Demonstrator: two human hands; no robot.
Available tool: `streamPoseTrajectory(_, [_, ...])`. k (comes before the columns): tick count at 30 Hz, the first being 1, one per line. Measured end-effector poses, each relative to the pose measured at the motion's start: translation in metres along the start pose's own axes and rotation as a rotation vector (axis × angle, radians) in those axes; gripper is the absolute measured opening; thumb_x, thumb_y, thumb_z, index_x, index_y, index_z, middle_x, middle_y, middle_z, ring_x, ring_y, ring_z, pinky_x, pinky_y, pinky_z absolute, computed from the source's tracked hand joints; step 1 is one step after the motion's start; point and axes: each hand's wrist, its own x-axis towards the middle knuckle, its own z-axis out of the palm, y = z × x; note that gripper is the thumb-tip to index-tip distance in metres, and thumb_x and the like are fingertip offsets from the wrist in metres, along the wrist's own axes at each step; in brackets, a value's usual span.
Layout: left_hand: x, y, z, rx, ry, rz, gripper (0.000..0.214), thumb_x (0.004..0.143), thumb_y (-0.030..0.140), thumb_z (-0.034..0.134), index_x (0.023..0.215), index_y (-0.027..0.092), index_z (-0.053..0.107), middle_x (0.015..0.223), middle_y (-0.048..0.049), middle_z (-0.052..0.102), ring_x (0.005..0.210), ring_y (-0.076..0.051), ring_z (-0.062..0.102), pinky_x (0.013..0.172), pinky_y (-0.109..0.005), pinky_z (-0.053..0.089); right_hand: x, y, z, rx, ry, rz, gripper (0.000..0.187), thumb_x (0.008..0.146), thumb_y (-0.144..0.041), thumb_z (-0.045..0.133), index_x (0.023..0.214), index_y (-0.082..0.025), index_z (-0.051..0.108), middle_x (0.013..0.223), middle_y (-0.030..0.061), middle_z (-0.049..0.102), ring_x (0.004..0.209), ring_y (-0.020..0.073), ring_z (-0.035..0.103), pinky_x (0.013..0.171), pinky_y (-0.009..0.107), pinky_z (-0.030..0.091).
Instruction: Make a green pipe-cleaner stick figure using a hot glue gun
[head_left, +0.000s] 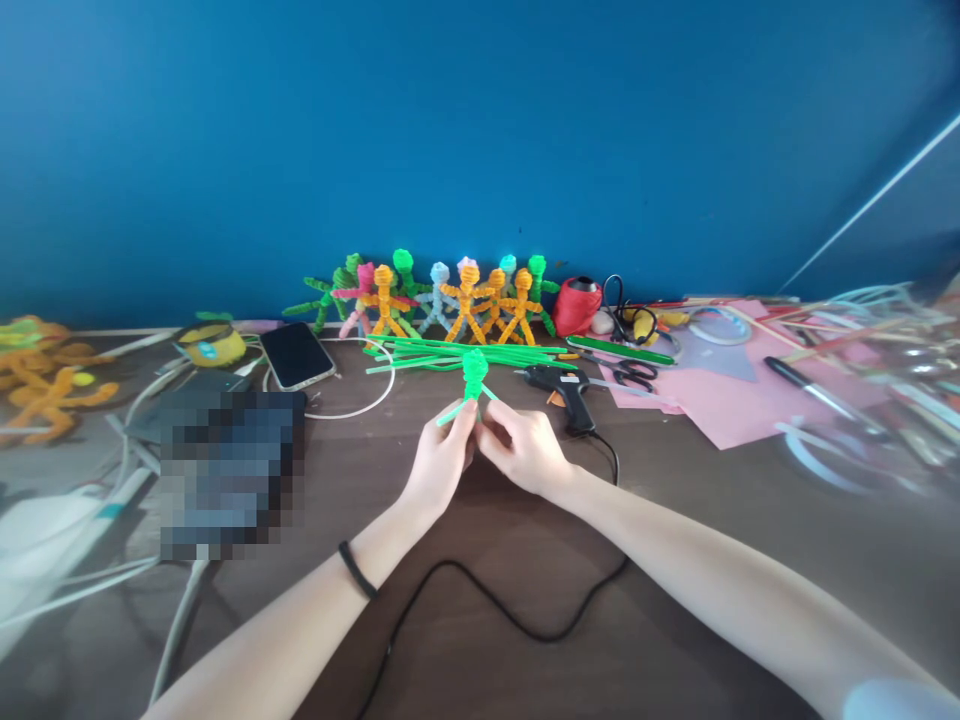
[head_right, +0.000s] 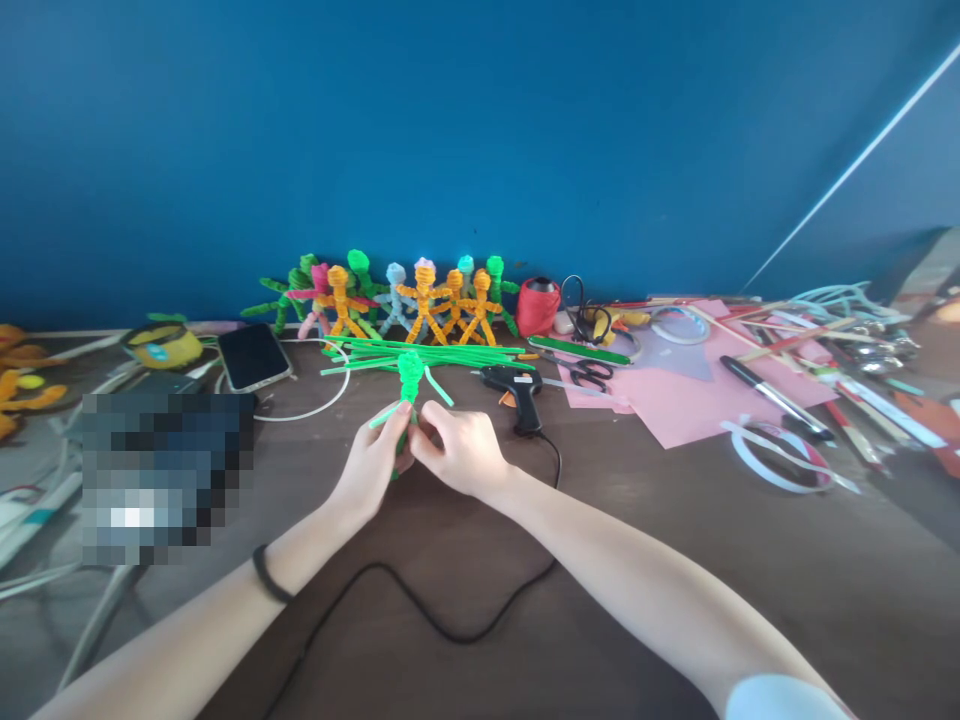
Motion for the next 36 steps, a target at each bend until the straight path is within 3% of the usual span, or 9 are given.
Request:
streamPoseTrajectory(7, [0.001,0.001,-0.002,0.072,-0.037,0.022,0.036,0.080,0.046,0.051,0.061,0.018,0.039,0.044,0.0079,0.030,0.037,-0.004,0.027,0.037,-0.019,0.018,0.003,0.000,-0.001,0.200,-0.064,0.150,0.023,0.082,-0.029,0.041,0.062,-0.021,0.033,0.050,-0.0041,0.041,0.044,0.0088,0.036,0.045,0.020,0.027])
streamPoseTrajectory(19, [-0.003,0.005,-0.001,0.104,-0.041,0.054,0.035,0.085,0.042,0.044,0.058,0.019,0.040,0.043,0.0049,0.036,0.041,-0.008,0.033,0.041,-0.022,0.025,0.003,0.001,0.000,0.328,-0.069,0.217,0.030,0.084,-0.031,0.041,0.058,-0.020,0.030,0.049,-0.0060,0.032,0.045,0.0067,0.029,0.045,0.020,0.024])
streamPoseTrajectory(26, [-0.002,0.002,-0.004,0.112,-0.064,0.087,0.030,0.084,0.036,0.045,0.060,0.019,0.043,0.049,0.0044,0.040,0.044,-0.008,0.033,0.044,-0.021,0.027,0.003,0.004,0.002,0.420,-0.067,0.280,0.031,0.085,-0.034,0.041,0.059,-0.019,0.034,0.051,-0.0054,0.034,0.049,0.0076,0.032,0.048,0.021,0.026])
streamPoseTrajectory(36, [0.001,-0.007,-0.008,0.201,-0.048,0.109,0.034,0.084,0.041,0.044,0.059,0.019,0.043,0.054,0.0035,0.039,0.048,-0.009,0.033,0.044,-0.021,0.027,0.004,0.004,0.003,0.526,-0.070,0.332,0.033,0.085,-0.039,0.043,0.060,-0.018,0.038,0.052,-0.0052,0.035,0.050,0.0078,0.032,0.048,0.022,0.026])
